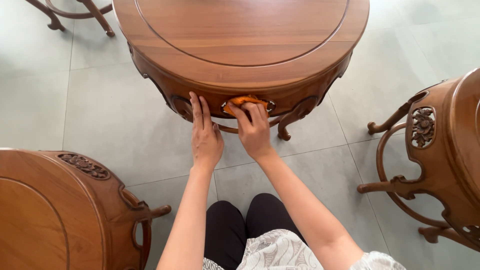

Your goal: The person wipes the carved edges and legs of several round wooden stools with an orange cloth. They move between stools, rubbing the surfaces in circular motions to clean or polish the wood.

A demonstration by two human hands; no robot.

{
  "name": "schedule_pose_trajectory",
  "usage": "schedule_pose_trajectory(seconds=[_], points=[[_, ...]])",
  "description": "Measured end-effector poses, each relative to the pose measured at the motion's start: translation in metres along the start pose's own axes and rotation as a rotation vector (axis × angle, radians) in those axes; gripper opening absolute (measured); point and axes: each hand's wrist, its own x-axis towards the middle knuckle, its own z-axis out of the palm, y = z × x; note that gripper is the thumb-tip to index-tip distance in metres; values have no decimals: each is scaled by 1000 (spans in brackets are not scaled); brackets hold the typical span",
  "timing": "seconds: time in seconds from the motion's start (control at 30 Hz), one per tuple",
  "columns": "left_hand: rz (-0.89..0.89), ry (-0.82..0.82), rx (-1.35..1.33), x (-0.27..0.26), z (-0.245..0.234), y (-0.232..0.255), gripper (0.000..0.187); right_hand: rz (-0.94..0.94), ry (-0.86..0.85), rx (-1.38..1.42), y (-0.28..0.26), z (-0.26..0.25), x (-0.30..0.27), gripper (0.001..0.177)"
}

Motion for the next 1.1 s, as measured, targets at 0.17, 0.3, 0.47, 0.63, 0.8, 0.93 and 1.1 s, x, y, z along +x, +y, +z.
schedule_pose_trajectory(seconds=[0.17,0.3,0.47,0.63,0.8,0.93,1.1], points=[[-53,115,-34,-2,-3,-8,67,6,-91,-5,23,-15,-22,38],[-145,330,-102,-9,6,-31,47,58,-12,-3,7,6,-6,40],[-337,315,-333,-7,17,-35,40,-34,-99,-1,-17,28,7,40],[-338,313,-375,-6,17,-38,37,-63,-233,-2,-4,20,-17,31],[-534,187,-568,-8,18,-33,46,-97,-142,21,-19,29,11,38],[-548,214,-548,-7,17,-43,38,-129,-185,-22,-32,32,18,39],[-538,228,-734,-4,16,-57,36,-123,-257,-20,2,24,-26,33]])
